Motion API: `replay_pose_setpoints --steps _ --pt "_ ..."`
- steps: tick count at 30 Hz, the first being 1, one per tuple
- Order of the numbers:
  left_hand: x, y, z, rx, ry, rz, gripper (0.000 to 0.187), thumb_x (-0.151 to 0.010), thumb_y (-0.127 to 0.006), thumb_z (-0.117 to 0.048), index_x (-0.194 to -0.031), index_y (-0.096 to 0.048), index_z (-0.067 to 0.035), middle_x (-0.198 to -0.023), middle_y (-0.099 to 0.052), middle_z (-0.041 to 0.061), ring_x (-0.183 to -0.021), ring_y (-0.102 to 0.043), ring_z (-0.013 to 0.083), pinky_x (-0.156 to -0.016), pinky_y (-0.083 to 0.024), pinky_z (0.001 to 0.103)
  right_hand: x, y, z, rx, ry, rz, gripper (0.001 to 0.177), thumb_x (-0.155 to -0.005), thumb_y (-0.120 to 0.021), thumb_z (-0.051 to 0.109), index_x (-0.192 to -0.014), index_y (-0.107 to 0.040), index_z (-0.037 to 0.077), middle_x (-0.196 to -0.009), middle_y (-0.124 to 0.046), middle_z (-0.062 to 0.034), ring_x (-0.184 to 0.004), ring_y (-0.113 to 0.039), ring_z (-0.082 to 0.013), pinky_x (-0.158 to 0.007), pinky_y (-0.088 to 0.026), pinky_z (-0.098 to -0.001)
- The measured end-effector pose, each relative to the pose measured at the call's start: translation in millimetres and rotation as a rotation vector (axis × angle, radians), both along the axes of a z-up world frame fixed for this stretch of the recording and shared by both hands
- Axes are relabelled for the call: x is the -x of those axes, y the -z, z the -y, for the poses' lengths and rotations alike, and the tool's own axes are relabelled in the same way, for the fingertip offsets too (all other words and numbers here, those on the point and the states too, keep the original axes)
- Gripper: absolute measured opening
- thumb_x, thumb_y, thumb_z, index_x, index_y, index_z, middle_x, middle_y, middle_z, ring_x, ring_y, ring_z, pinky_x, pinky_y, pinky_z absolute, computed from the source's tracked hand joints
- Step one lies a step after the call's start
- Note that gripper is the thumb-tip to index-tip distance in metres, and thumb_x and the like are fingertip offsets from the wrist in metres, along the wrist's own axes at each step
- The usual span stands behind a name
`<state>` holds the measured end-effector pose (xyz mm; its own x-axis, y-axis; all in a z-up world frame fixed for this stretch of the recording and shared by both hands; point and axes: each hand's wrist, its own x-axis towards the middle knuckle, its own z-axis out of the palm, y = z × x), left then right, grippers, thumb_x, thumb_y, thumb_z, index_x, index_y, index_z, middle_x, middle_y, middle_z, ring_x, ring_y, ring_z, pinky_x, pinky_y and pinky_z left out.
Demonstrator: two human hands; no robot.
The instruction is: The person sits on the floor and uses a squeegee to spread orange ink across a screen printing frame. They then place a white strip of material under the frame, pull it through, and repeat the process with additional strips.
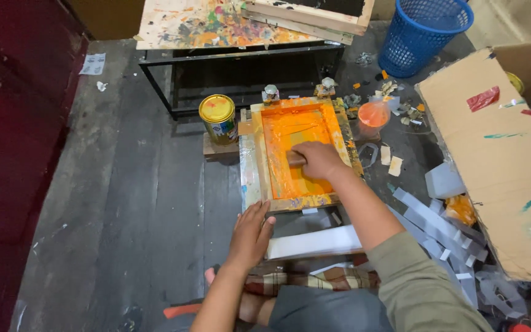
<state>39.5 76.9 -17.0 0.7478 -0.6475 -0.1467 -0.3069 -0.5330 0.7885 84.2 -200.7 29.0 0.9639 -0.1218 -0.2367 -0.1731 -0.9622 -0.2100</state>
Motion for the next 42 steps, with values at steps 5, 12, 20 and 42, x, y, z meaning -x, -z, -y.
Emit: replay_pose_setpoints --steps 5,12,20,42 --pt "2.4 3.2 -2.2 0.011 0.000 0.028 0.056 -0.110 -0.040 -0.044 -0.156 -0.044 -0.012 -0.156 -0.045 0.022 -0.151 -0.032 0.0421 -0.123 -0.013 0.065 41.1 -29.7 -21.4 -0.079 -0.001 -0.140 0.066 -0.081 -0.052 0.003 -0.145 -0.059 0.018 -0.136 -0.066 -0.0079 -0.131 -0.059 -0.0317 -0.109 -0.046 -0.0536" --pt "4.9 -3.4 -3.1 -0.010 0.001 0.014 0.058 -0.111 -0.036 -0.046 -0.156 -0.044 -0.011 -0.157 -0.045 0.022 -0.152 -0.032 0.0407 -0.123 -0.014 0.064 70.3 -47.6 -34.8 -0.239 0.003 -0.230 0.055 -0.083 -0.051 0.006 -0.134 -0.070 0.014 -0.122 -0.074 -0.0147 -0.120 -0.065 -0.0380 -0.107 -0.049 -0.0505" --pt "3.9 -10.0 -1.5 -0.003 -0.002 -0.005 0.055 -0.111 -0.038 -0.042 -0.155 -0.045 -0.009 -0.155 -0.046 0.024 -0.151 -0.032 0.0422 -0.124 -0.013 0.063 34.1 -41.3 -13.2 -0.064 -0.066 -0.261 0.049 -0.079 -0.053 0.012 -0.120 -0.078 0.021 -0.107 -0.077 -0.0090 -0.111 -0.069 -0.0344 -0.101 -0.053 -0.0480" --pt "-5.0 10.8 2.7 0.070 -0.042 0.020 0.051 -0.110 -0.045 -0.039 -0.151 -0.052 -0.010 -0.146 -0.055 0.020 -0.146 -0.041 0.0406 -0.122 -0.021 0.062 16.3 14.2 -8.6 0.191 -0.072 0.128 0.050 -0.077 -0.059 0.010 -0.125 -0.069 0.020 -0.106 -0.071 -0.0025 -0.107 -0.069 -0.0275 -0.093 -0.053 -0.0441"
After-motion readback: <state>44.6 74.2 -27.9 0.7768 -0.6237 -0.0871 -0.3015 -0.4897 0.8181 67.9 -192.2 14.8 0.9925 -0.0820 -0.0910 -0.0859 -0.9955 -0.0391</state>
